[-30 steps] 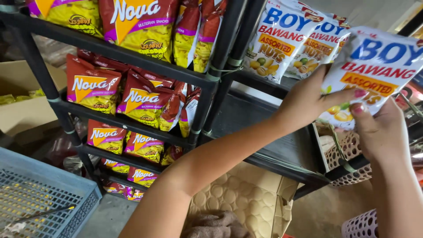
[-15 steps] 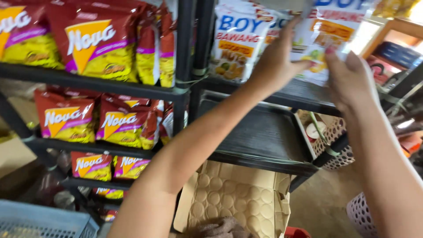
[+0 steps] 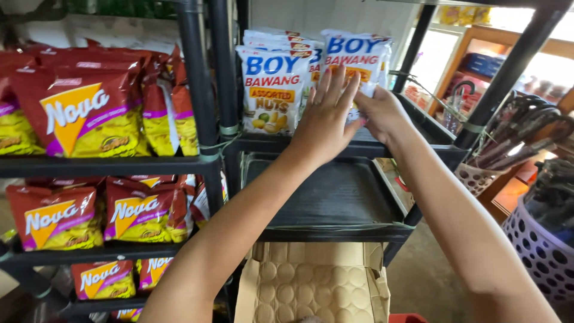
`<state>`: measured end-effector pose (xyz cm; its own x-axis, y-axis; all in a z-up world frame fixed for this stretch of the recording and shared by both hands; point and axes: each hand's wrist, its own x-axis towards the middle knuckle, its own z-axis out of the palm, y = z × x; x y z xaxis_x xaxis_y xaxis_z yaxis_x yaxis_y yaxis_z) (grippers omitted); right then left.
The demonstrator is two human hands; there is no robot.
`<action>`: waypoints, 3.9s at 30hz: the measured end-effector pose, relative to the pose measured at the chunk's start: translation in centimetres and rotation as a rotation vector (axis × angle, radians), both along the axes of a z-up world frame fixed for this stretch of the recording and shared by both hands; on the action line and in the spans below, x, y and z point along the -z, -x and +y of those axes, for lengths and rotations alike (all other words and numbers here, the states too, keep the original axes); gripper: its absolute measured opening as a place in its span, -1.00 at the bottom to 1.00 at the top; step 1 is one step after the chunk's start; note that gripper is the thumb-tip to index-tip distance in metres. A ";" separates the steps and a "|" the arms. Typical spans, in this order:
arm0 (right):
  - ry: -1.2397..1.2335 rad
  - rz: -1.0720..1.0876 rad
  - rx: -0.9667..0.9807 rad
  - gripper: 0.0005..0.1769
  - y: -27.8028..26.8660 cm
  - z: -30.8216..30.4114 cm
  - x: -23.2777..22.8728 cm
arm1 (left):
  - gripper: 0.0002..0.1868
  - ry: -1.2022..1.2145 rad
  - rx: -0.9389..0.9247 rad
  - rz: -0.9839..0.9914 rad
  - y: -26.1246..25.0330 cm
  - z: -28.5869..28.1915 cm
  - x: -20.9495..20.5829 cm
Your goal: Wiping individual snack bags with a cloth and placing them onto shelves in a grocery store.
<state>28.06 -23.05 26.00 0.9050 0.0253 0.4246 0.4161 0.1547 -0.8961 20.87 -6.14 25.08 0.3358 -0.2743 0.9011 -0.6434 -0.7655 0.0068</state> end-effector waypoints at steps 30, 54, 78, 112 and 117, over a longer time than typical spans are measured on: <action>0.792 0.056 0.009 -0.73 2.9 1.1 -4.0 | -0.03 -0.182 -0.197 0.285 -0.3 -0.5 0.6; 0.570 -0.266 0.029 -0.44 -0.1 -0.2 -1.1 | 0.01 0.493 0.258 0.144 -6.6 -1.2 -0.2; 0.614 -0.350 0.238 -0.34 -0.3 -0.1 -1.1 | -0.56 -0.123 -0.355 0.221 7.4 5.0 -1.5; 0.626 -0.712 0.565 -0.48 -1.0 -0.3 0.0 | -0.43 -0.253 0.006 0.018 2.1 3.1 -1.8; 0.819 -1.034 0.754 -0.71 2.1 1.0 -1.3 | -0.32 -0.244 -0.145 -0.019 -2.9 0.9 0.3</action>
